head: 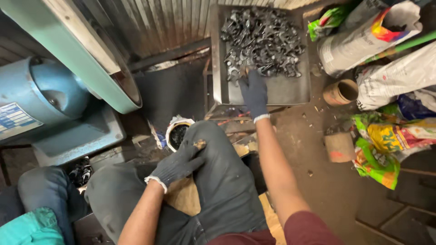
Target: The person sits on the floor at a bench grinder and grinds small dark metal castings one at a time, holding each piece against the spinning wheel with both gloved hands until sparks fly, then places finished pieces on a tray of similar castings and picks up the next piece.
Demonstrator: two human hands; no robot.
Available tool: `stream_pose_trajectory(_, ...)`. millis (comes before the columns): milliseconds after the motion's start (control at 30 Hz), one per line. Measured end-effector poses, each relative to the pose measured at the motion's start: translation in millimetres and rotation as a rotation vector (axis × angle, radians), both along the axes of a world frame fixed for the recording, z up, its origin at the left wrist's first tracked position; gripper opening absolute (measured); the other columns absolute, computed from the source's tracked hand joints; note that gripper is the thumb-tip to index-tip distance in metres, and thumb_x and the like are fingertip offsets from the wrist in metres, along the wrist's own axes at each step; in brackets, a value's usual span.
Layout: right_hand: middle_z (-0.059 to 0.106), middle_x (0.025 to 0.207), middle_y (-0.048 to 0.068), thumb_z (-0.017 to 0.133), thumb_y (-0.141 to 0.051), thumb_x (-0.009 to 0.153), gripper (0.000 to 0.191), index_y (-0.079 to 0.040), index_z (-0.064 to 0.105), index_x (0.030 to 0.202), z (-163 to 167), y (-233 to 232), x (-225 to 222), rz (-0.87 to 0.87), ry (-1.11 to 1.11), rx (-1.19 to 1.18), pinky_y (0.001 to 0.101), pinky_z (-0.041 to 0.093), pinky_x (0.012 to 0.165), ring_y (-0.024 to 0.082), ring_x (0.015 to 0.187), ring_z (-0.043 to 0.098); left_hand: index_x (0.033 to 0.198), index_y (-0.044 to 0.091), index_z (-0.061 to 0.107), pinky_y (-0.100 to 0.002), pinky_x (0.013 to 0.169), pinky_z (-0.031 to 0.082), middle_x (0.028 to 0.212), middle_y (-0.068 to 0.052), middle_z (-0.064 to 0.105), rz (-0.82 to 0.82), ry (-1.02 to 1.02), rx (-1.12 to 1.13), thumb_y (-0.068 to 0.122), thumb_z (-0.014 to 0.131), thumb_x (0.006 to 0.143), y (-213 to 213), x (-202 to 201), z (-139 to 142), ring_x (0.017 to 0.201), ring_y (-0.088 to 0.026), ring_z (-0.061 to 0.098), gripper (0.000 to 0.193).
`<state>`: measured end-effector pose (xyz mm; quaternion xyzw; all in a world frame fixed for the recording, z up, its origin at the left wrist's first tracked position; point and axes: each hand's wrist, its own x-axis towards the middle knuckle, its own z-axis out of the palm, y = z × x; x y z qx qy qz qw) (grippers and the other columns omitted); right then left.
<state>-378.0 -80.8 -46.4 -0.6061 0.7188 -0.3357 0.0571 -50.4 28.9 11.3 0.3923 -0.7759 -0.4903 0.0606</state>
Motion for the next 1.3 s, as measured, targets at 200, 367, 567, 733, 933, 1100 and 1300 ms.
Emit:
stream_pose_trajectory(200, 0.065, 0.131, 0.023, 0.063, -0.018, 0.094, 0.033, -0.005, 0.066, 0.124, -47, -17, 38, 0.138, 0.254, -0.033, 0.0512, 0.043, 0.112, 0.046, 0.123, 0.058, 0.143, 0.017, 0.057, -0.039, 0.111, 0.036, 0.145, -0.018, 0.054, 0.070, 0.007, 0.043, 0.042, 0.057, 0.093, -8, 36, -30, 0.135, -0.035, 0.050, 0.055)
stream_pose_trajectory(367, 0.068, 0.105, 0.010, 0.068, -0.011, 0.094, 0.041, 0.002, 0.070, 0.133, -18, 1, 83, 0.209, -0.669, 0.110, 0.0377, 0.048, 0.076, 0.022, 0.088, 0.060, 0.111, 0.013, 0.073, -0.047, 0.093, 0.050, 0.114, -0.019, 0.072, 0.139, 0.044, -0.155, 0.042, 0.053, 0.096, -22, 55, -37, 0.105, -0.039, 0.068, 0.038)
stream_pose_trajectory(567, 0.070, 0.127, 0.017, 0.073, -0.007, 0.090, 0.045, -0.005, 0.065, 0.134, 26, 91, 204, 0.645, -0.109, 0.022, 0.0394, 0.050, 0.098, 0.029, 0.113, 0.066, 0.114, 0.009, 0.069, -0.047, 0.087, 0.052, 0.110, -0.019, 0.073, 0.735, 0.243, -0.154, 0.049, 0.071, 0.080, -19, 66, -48, 0.103, -0.039, 0.069, 0.053)
stream_pose_trajectory(733, 0.063, 0.134, 0.016, 0.072, -0.014, 0.086, 0.059, -0.001, 0.055, 0.141, 59, 134, 264, 0.651, -0.227, -0.128, 0.0360, 0.047, 0.102, 0.028, 0.121, 0.062, 0.110, 0.005, 0.077, -0.035, 0.094, 0.056, 0.110, -0.013, 0.079, 0.793, 0.488, -0.170, 0.030, 0.076, 0.086, 5, 91, -42, 0.104, -0.024, 0.075, 0.035)
stream_pose_trajectory(933, 0.076, 0.107, 0.006, 0.062, -0.011, 0.098, 0.020, 0.000, 0.073, 0.110, 53, 102, 235, 0.613, -0.907, 0.275, 0.0280, 0.054, 0.090, 0.013, 0.099, 0.068, 0.124, 0.001, 0.068, -0.031, 0.101, 0.053, 0.121, -0.011, 0.075, 0.709, 0.705, -0.230, 0.018, 0.074, 0.093, 11, 85, -7, 0.113, -0.021, 0.070, 0.036)
stream_pose_trajectory(1100, 0.072, 0.094, 0.007, 0.062, -0.010, 0.102, 0.020, 0.001, 0.074, 0.112, 26, 70, 219, 0.586, -0.973, 0.373, 0.0313, 0.048, 0.073, 0.016, 0.081, 0.062, 0.122, 0.009, 0.069, -0.041, 0.086, 0.054, 0.115, -0.017, 0.072, 0.762, 0.255, -0.421, 0.042, 0.068, 0.092, -12, 89, 14, 0.106, -0.034, 0.071, 0.044)
stream_pose_trajectory(1300, 0.073, 0.089, 0.001, 0.064, -0.017, 0.103, 0.020, 0.000, 0.073, 0.108, -12, 38, 278, 0.578, -0.774, 0.307, 0.0259, 0.053, 0.071, 0.008, 0.079, 0.067, 0.092, 0.006, 0.073, -0.051, 0.077, 0.050, 0.092, -0.022, 0.071, 0.962, -0.246, -0.274, 0.049, 0.061, 0.099, -44, 99, -20, 0.090, -0.042, 0.068, 0.044)
